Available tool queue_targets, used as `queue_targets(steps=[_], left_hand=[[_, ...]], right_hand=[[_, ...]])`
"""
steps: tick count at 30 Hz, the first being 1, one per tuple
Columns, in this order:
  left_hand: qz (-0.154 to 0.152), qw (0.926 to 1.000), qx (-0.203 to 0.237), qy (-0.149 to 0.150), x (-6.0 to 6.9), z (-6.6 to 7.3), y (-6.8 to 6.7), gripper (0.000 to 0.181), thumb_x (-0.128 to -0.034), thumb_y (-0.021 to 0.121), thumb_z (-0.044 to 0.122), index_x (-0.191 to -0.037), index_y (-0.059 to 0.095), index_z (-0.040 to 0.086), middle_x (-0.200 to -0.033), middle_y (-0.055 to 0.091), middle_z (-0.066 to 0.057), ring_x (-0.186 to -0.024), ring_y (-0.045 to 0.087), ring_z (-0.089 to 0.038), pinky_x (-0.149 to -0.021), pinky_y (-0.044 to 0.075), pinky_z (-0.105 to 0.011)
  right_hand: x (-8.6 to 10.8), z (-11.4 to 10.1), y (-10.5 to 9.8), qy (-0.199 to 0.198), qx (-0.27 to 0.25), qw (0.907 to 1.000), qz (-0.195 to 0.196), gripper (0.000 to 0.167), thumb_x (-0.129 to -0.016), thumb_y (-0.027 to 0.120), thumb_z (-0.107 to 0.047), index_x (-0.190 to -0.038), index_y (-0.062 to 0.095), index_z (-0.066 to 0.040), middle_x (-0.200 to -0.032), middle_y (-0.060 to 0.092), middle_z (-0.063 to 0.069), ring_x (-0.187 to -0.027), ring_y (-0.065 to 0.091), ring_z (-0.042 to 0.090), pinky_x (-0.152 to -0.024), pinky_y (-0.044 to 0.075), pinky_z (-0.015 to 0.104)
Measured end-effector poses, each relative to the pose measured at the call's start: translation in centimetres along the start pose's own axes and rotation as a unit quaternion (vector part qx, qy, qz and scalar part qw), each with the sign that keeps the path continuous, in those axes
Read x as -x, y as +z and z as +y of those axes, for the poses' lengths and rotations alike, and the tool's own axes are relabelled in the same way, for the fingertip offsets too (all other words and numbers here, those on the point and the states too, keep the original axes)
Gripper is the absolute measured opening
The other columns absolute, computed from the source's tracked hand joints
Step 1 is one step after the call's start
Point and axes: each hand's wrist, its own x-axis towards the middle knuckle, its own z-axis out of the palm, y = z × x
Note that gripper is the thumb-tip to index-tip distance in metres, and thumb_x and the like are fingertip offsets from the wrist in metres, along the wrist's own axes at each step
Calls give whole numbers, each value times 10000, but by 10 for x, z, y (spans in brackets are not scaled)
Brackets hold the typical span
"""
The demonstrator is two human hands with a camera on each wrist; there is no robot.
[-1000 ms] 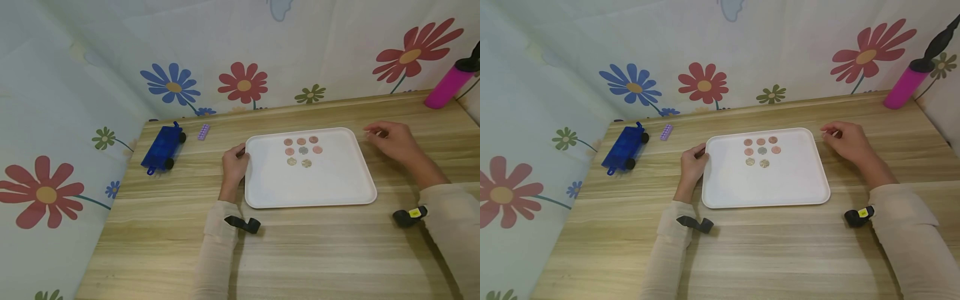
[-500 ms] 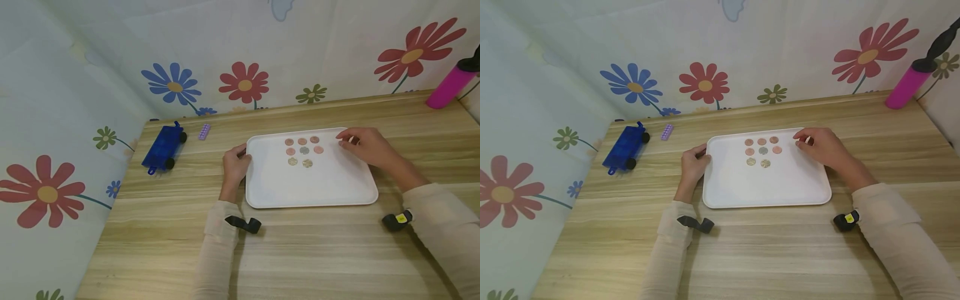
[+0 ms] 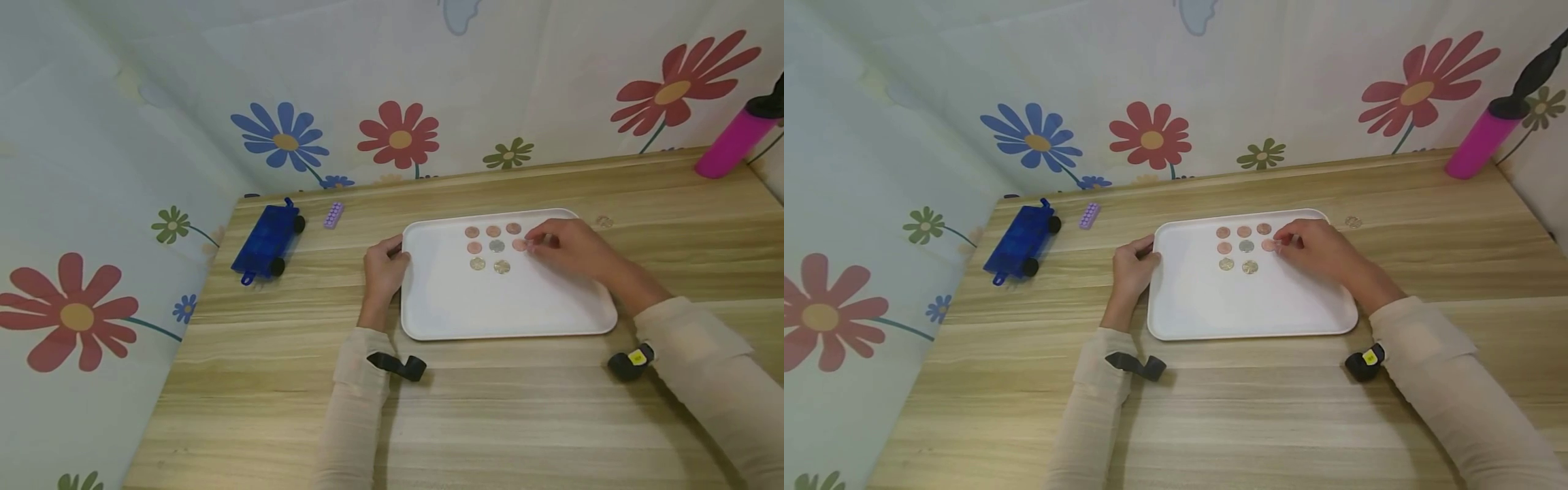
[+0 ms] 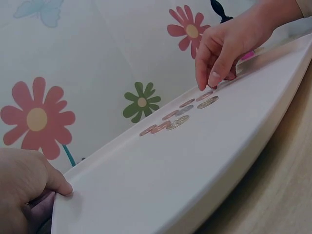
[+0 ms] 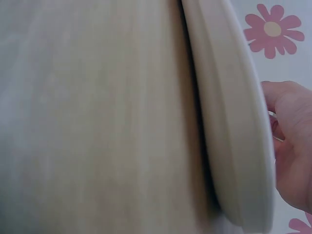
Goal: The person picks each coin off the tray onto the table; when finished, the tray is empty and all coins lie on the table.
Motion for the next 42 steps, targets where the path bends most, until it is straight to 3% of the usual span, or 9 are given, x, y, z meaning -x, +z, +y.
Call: queue_targets(steps=[7, 15, 25, 36, 42], left_hand=[[-8, 10000, -33, -45, 0, 0, 0, 404, -868, 622, -80, -1270, 661, -81, -1180, 727, -260, -1116, 691, -327, -992, 598, -394], [-4, 9999, -60, -83, 1, 1, 0, 409, -863, 621, -78, -1270, 665, -74, -1185, 728, -256, -1115, 694, -321, -992, 598, -385], [24, 9999, -40, -127, 2, 2, -1, 407, -865, 613, -75, -1268, 667, -71, -1198, 726, -252, -1128, 694, -318, -993, 598, -374], [9, 9998, -21, -180, 1, 2, 1, 411, -865, 621, -68, -1274, 666, -68, -1197, 726, -251, -1133, 695, -320, -996, 597, -381], [37, 9999, -6, -149, 1, 3, 1, 410, -863, 612, -66, -1269, 666, -75, -1191, 726, -259, -1124, 697, -329, -993, 599, -389]], right_hand=[[-6, 1, 10, -354, 4, 9992, 185, 190, -936, 722, -132, -1088, 757, -23, -981, 754, 138, -779, 546, 157, -660, 449, 198], [-10, -1, 17, -162, 171, 9994, 239, 248, -959, 704, -190, -1130, 727, -12, -940, 717, 121, -780, 513, 190, -670, 418, 245], [-13, -5, 18, -111, 450, 9986, 246, 171, -966, 696, -207, -1008, 729, -44, -878, 694, 98, -740, 511, 187, -682, 419, 293], [-16, -10, 18, 314, 337, 9985, -286, 205, -1006, 629, -176, -1126, 655, -12, -1043, 655, 169, -927, 560, 285, -826, 477, 415], [-15, -12, 17, 272, 287, 9985, -382, 223, -1007, 620, -140, -1187, 612, -11, -1173, 650, 218, -978, 566, 318, -867, 492, 458]])
